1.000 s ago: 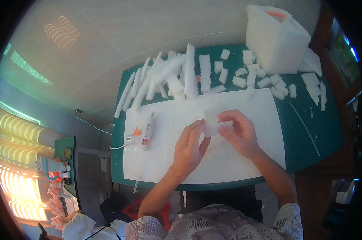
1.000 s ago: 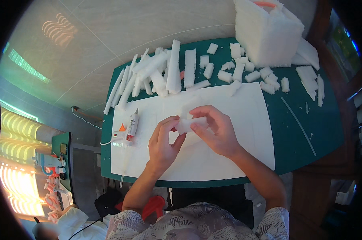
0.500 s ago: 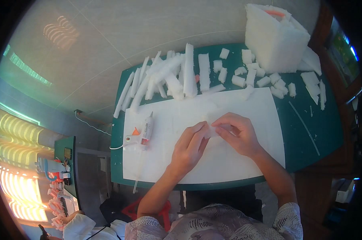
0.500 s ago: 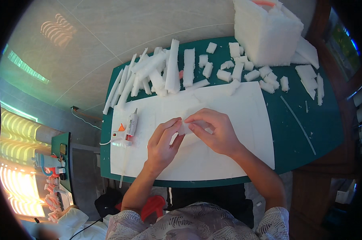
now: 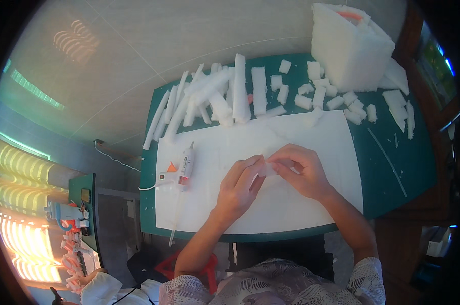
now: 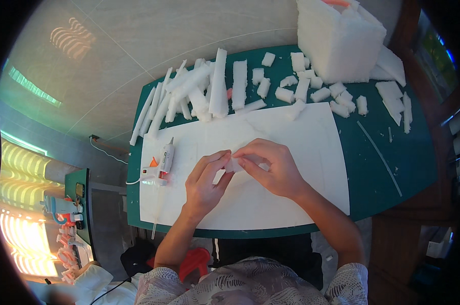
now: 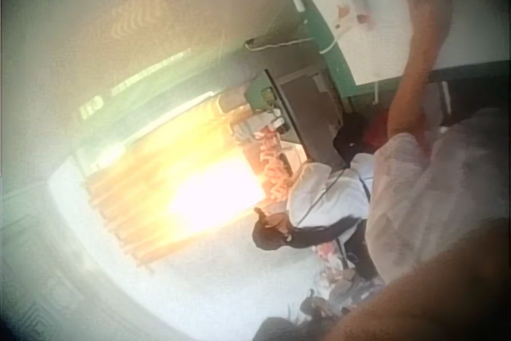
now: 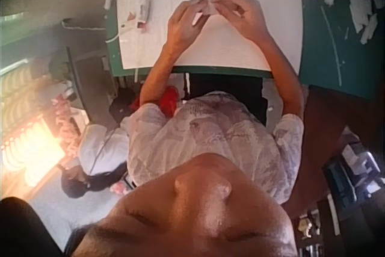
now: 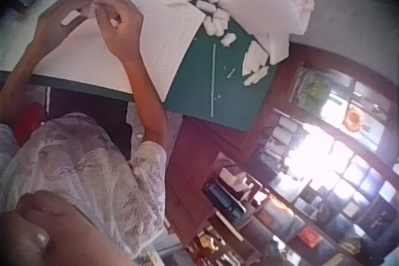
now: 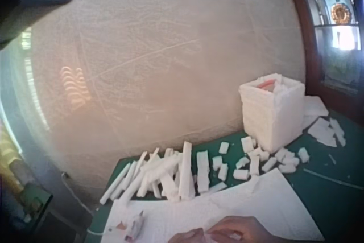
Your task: Gluing foam pieces together using a hot glue gun to assemble a larger structure.
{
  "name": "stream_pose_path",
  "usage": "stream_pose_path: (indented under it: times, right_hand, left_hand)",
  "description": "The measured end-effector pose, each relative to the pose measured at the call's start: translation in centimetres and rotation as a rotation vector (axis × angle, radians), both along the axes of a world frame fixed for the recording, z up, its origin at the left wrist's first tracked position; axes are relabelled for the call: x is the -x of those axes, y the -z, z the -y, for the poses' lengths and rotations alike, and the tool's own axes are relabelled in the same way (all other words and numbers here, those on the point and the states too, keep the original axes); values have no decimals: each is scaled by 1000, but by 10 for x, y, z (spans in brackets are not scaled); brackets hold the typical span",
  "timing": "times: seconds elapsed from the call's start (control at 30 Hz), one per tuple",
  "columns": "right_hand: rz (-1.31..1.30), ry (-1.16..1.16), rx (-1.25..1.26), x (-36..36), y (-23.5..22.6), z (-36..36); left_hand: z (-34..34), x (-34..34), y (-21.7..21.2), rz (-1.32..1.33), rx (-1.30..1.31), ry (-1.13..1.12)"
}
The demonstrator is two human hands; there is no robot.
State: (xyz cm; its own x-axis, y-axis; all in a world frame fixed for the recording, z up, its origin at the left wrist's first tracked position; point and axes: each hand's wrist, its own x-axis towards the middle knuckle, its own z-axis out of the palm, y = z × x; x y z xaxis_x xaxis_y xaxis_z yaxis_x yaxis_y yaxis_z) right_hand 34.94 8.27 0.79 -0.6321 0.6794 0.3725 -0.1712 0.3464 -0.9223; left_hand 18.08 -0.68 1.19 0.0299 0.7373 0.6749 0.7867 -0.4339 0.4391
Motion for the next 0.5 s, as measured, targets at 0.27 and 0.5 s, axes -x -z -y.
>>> stream_pose_path:
  times: [0.27,0.5]
  right_hand:
    - [38,25,-58,-1,-5,0]
    - [81,10,-66,-2,-7,-1]
  left_hand:
    - [1,1,-1,-22,40,-23]
    - [0,1,0,-22,2,8]
